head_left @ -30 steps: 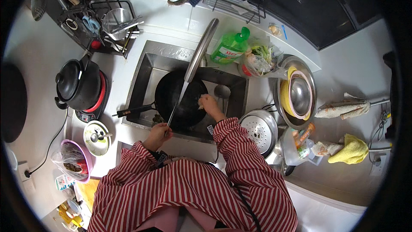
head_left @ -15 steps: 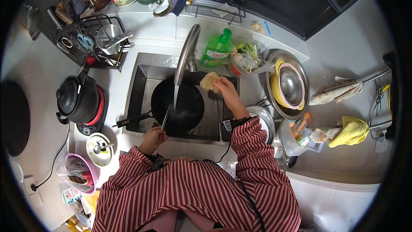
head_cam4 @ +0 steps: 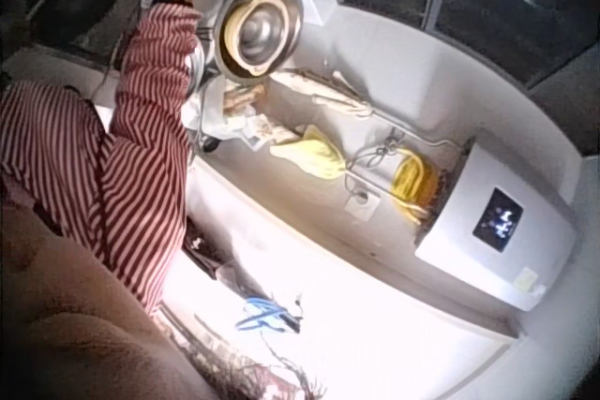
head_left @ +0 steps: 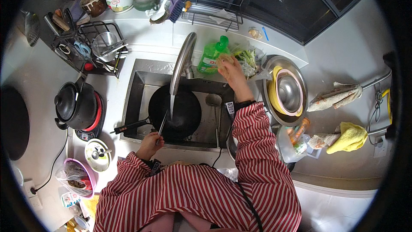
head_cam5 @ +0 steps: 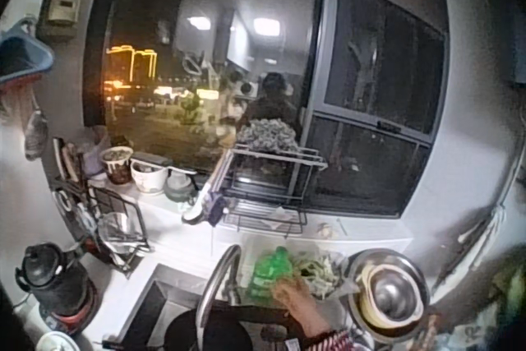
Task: The person washes a cutting board, a frying pan, a ladle, and a small bowl in a kitchen sink. They rinse each item under running water, scrub with a sponge and dish soap, and place them aside after cleaning.
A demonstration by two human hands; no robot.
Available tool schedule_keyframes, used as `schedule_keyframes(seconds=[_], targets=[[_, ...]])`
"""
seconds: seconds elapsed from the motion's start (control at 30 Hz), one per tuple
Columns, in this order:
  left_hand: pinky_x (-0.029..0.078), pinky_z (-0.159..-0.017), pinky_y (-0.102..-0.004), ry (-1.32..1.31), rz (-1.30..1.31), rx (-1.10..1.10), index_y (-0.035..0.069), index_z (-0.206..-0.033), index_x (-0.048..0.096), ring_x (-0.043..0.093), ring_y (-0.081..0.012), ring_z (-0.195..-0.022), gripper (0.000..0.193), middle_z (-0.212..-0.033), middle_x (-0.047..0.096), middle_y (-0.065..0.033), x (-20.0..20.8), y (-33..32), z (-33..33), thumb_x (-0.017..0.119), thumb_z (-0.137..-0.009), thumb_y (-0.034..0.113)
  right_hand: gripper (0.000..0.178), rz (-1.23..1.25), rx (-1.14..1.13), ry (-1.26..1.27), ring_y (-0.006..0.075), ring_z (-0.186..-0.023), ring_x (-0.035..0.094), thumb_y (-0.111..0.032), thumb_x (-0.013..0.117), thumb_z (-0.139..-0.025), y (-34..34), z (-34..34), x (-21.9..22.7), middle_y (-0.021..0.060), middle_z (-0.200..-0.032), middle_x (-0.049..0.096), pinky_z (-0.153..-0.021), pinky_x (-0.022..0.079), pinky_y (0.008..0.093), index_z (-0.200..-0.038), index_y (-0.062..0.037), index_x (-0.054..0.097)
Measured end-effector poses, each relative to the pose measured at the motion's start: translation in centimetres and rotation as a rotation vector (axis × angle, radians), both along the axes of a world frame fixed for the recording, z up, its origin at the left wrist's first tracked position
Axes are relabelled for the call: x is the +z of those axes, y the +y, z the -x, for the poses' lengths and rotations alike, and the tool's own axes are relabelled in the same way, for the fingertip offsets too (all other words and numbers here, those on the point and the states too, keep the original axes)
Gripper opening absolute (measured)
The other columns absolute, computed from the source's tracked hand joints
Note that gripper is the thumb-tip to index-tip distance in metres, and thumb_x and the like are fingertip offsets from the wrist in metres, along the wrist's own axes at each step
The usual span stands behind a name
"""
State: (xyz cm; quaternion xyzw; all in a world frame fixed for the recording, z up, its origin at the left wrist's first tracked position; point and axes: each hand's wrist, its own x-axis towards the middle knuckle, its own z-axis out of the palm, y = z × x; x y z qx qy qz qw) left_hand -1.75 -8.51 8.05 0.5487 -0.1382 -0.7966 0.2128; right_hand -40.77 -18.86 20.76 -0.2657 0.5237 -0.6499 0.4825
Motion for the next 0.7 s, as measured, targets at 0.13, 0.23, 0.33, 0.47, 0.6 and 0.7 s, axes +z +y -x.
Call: schedule_keyframes(seconds=[0.13, 0.23, 0.33, 0.47, 0.6, 0.7], targets=[[0.05, -0.063, -0.0286, -0.012, -0.003, 0.0, 0.0, -0.118, 0.042, 0.054, -0.0171, -0.07, 0.026, -0.083, 0.054, -0.0098, 0.2, -0.1, 0.1, 0.045, -0.092, 0.006, 0.037, -0.053, 0.142, -0.241, 0.0224, -0.105, 0.055, -0.029, 0.048, -0.093, -1.7, 1.2, -0.3, 0.01, -0.117, 0.055, -0.079, 0.05, 0.0342, -0.12, -0.0037, 0.049], [0.05, -0.062, -0.028, 0.01, -0.001, 0.009, 0.0, -0.114, 0.043, 0.055, -0.0168, -0.069, 0.023, -0.082, 0.054, -0.0094, 0.5, -0.1, 0.3, 0.046, -0.092, 0.006, 0.045, -0.045, 0.106, -0.384, 0.0238, -0.104, 0.056, -0.041, 0.044, -0.094, -2.8, 1.3, -0.1, 0.0114, -0.115, 0.056, -0.078, 0.05, 0.0377, -0.119, -0.0032, 0.05], [0.05, -0.061, -0.0274, 0.015, -0.005, 0.014, 0.0, -0.11, 0.045, 0.055, -0.0163, -0.068, 0.02, -0.08, 0.054, -0.0087, 1.1, -0.2, 0.7, 0.046, -0.091, 0.005, 0.051, -0.067, 0.027, -0.276, 0.0233, -0.095, 0.06, -0.047, 0.046, -0.092, -4.1, 1.3, 0.8, 0.011, -0.107, 0.06, -0.073, 0.051, 0.0373, -0.117, -0.0026, 0.051], [0.051, -0.06, -0.0269, 0.002, -0.013, 0.009, 0.0, -0.108, 0.046, 0.056, -0.0161, -0.066, 0.019, -0.078, 0.055, -0.0082, 1.5, -0.4, 1.3, 0.047, -0.09, 0.004, 0.048, -0.131, -0.011, -0.082, 0.0217, -0.075, 0.064, -0.046, 0.051, -0.089, -6.0, 1.5, 2.2, 0.0113, -0.093, 0.063, -0.063, 0.053, 0.0338, -0.104, -0.0006, 0.057], [0.05, -0.059, -0.0273, -0.015, -0.021, 0.028, 0.001, -0.112, 0.043, 0.056, -0.0171, -0.069, 0.023, -0.082, 0.055, -0.0103, 0.6, -0.2, 1.5, 0.046, -0.089, 0.002, 0.05, -0.187, -0.019, 0.056, 0.0211, -0.069, 0.064, -0.047, 0.057, -0.084, -6.7, 1.9, 2.8, 0.0116, -0.087, 0.064, -0.06, 0.051, 0.0312, -0.096, 0.0016, 0.061], [0.05, -0.059, -0.0281, 0.021, -0.026, 0.037, 0.001, -0.116, 0.04, 0.057, -0.0179, -0.07, 0.027, -0.086, 0.055, -0.0115, -0.7, 0.1, 1.4, 0.045, -0.089, 0.002, 0.052, -0.19, -0.01, 0.122, 0.0201, -0.069, 0.063, -0.046, 0.059, -0.082, -6.9, 2.3, 2.5, 0.0131, -0.086, 0.063, -0.06, 0.05, 0.0303, -0.093, 0.0046, 0.061]])
